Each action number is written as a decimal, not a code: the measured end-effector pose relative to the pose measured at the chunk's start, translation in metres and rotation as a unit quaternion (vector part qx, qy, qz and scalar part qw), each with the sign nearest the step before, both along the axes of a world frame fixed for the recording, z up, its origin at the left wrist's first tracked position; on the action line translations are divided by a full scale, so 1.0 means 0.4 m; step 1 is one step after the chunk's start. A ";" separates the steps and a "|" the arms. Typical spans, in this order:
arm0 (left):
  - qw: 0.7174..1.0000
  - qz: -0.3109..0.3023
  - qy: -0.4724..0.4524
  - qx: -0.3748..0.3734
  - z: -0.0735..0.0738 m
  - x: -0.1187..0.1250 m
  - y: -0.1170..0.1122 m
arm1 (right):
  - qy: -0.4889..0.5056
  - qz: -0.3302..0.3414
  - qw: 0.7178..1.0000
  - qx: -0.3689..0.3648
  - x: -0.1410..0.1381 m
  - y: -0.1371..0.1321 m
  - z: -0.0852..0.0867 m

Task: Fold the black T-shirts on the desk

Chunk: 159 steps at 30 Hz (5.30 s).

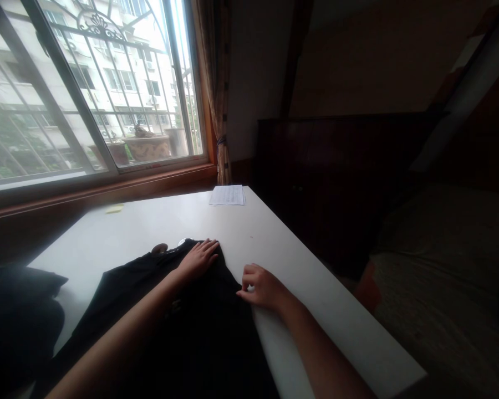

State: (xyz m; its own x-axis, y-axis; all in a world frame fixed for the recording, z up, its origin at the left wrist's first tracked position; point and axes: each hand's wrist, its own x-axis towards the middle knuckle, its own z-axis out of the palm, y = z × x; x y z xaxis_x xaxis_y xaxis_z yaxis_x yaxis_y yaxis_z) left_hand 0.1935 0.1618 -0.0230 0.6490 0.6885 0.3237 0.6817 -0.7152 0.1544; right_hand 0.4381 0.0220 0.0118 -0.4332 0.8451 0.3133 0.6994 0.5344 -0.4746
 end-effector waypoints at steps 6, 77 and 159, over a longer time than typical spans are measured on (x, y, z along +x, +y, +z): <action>0.997 0.046 0.054 -0.023 -0.006 -0.009 0.022 | -0.005 0.006 1.000 -0.011 -0.007 -0.007 0.002; 0.960 0.276 -0.039 -0.012 0.046 -0.586 -0.051 | -0.013 -0.040 0.998 0.045 -0.052 0.010 -0.041; 0.928 0.372 0.004 -0.025 0.033 -0.575 0.035 | -0.133 -0.098 0.986 0.019 -0.374 0.354 -0.074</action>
